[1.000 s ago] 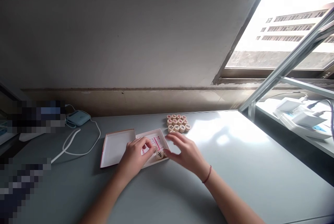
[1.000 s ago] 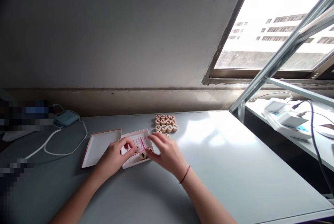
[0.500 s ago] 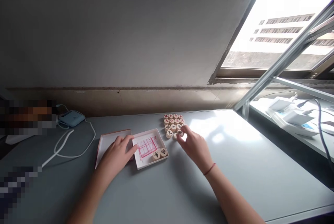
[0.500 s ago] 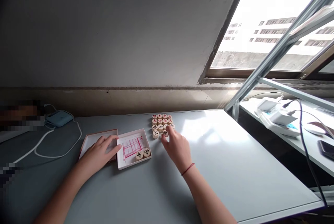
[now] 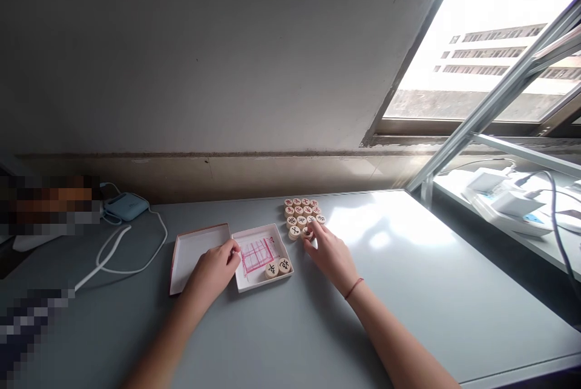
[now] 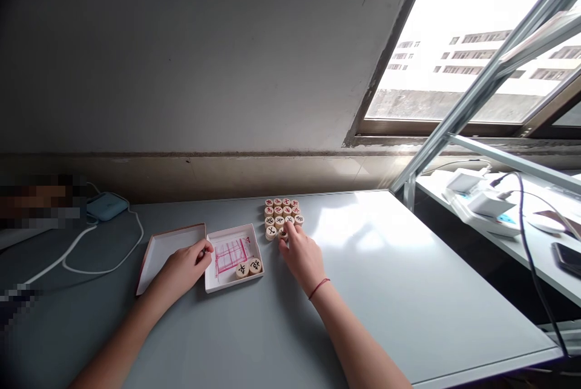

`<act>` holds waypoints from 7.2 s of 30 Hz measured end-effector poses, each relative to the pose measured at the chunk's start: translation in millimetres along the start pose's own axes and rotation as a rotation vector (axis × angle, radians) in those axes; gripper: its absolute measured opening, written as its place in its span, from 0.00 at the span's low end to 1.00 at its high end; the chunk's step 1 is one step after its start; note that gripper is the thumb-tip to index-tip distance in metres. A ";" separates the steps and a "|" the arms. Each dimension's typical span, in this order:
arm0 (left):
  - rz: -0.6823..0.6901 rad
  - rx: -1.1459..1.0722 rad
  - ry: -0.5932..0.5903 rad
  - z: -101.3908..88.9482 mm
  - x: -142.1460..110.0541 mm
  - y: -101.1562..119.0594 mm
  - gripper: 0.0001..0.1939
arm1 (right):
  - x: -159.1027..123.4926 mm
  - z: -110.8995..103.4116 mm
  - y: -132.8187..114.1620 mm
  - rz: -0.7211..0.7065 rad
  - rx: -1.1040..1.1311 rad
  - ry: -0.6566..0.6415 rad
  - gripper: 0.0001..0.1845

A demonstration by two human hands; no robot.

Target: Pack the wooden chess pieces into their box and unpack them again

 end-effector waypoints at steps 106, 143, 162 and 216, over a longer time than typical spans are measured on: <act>0.172 0.313 0.507 -5.3 -8.5 17.6 0.18 | 2.2 -20.1 13.0 -0.016 0.070 0.107 0.08; 0.456 -0.050 0.300 17.7 -23.6 57.9 0.13 | 2.3 -55.3 28.4 -0.156 0.223 0.127 0.04; 0.589 0.002 0.169 35.4 -31.3 76.4 0.14 | 9.5 -30.9 38.9 -0.051 0.156 -0.045 0.09; -0.074 0.081 0.069 1.5 0.3 -1.9 0.17 | 9.0 -28.1 42.1 0.021 0.096 0.191 0.05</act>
Point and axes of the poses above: each hand's wrist, its own x-axis towards the middle knuckle, its own z-axis out of the palm, y = z × x, the point moved 6 cm from there along x, towards the middle knuckle, and after that the axes turned 1 degree about -z, right-handed, at the moved point
